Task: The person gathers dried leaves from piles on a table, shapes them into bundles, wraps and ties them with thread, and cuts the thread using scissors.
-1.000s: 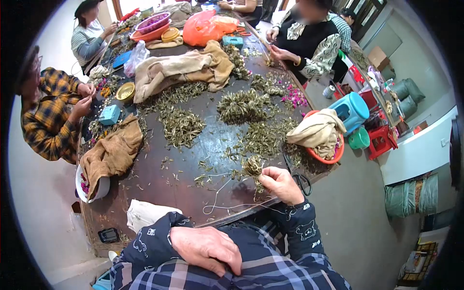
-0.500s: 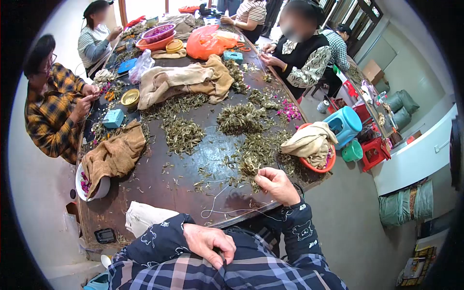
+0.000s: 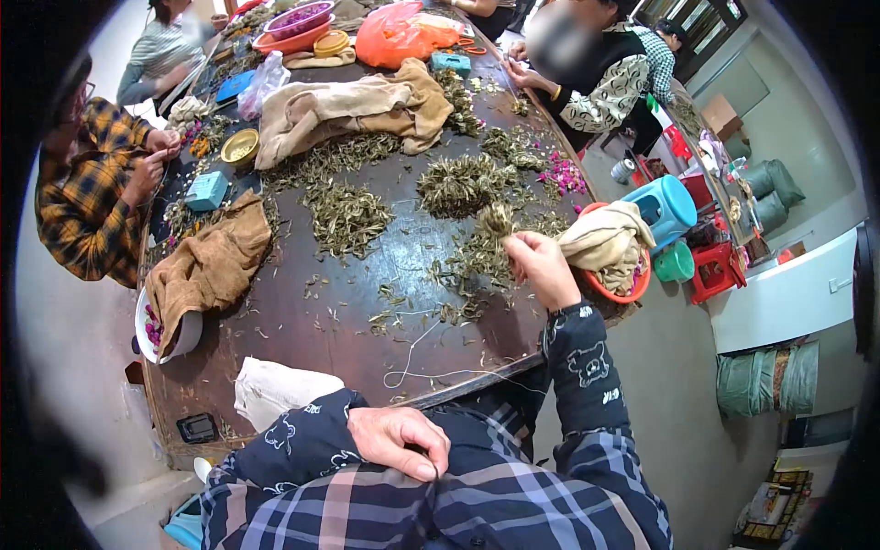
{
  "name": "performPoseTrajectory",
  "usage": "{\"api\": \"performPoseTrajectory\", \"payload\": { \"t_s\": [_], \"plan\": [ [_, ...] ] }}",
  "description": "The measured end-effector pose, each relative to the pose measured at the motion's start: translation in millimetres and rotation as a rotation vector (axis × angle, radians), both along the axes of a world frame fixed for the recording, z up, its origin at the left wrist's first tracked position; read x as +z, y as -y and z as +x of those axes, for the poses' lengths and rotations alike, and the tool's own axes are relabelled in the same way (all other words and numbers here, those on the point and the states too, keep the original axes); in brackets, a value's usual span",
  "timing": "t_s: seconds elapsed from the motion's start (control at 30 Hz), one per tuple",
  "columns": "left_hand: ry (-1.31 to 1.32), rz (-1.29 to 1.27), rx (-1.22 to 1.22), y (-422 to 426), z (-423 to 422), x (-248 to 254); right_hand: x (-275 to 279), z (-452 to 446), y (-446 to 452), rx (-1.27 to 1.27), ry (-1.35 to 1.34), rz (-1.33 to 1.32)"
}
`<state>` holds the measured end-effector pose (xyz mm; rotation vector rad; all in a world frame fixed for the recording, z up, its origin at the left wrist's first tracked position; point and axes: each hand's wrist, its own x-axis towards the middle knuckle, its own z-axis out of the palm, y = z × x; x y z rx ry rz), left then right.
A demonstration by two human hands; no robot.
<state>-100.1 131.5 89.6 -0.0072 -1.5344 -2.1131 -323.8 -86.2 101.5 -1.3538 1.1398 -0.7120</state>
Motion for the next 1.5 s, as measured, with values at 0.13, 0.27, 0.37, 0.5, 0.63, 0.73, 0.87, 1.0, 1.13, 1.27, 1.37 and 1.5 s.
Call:
{"api": "performPoseTrajectory", "payload": {
  "t_s": [0.13, 0.27, 0.37, 0.5, 0.63, 0.73, 0.87, 1.0, 1.13, 1.27, 1.37, 1.5],
  "plan": [
    [0.07, -0.217, 0.107, -1.2, 0.6, 21.3, 3.2, 22.9, 35.6, -0.071, -0.128, -0.11],
    [0.128, -0.416, 0.22, 1.0, 3.4, 35.7, -7.3, 49.6, 72.8, -0.108, -0.352, -0.327],
    [0.124, -0.419, 0.261, 8.0, 8.0, 39.7, -21.3, 74.1, 93.9, -0.125, -0.488, -0.476],
    [0.113, -0.374, 0.183, 17.9, 14.0, 36.3, -44.9, 101.8, 116.2, -0.146, -0.667, -0.597],
    [0.089, -0.338, 0.141, 22.8, 17.8, 29.2, -56.8, 119.9, 124.8, -0.168, -0.876, -0.642],
    [0.07, -0.308, 0.121, 24.3, 20.5, 25.3, -64.8, 128.5, 128.9, -0.18, -1.026, -0.636],
    [0.034, -0.342, 0.147, 27.9, 21.2, 25.3, -74.5, 124.5, 134.9, -0.12, -1.102, -0.712],
    [0.103, -0.379, 0.274, 32.5, 29.6, 36.9, -49.4, 104.7, 119.5, -0.041, -0.983, -0.729],
    [0.314, -0.435, 0.671, 35.5, 51.4, 62.5, -11.5, 61.9, 63.4, -0.067, -0.712, -0.798],
    [0.059, -0.057, 1.077, 33.9, 61.0, 87.1, -21.8, 4.7, -21.5, 0.087, -0.546, -0.732],
    [-0.031, -0.172, 1.235, 38.1, 50.3, 119.0, -65.5, -24.4, -79.8, 0.004, -0.476, -0.737],
    [-0.254, -0.099, 1.154, 30.0, 16.5, 151.5, -99.2, -38.8, -117.3, -0.193, -0.455, -0.679]
  ]
}}
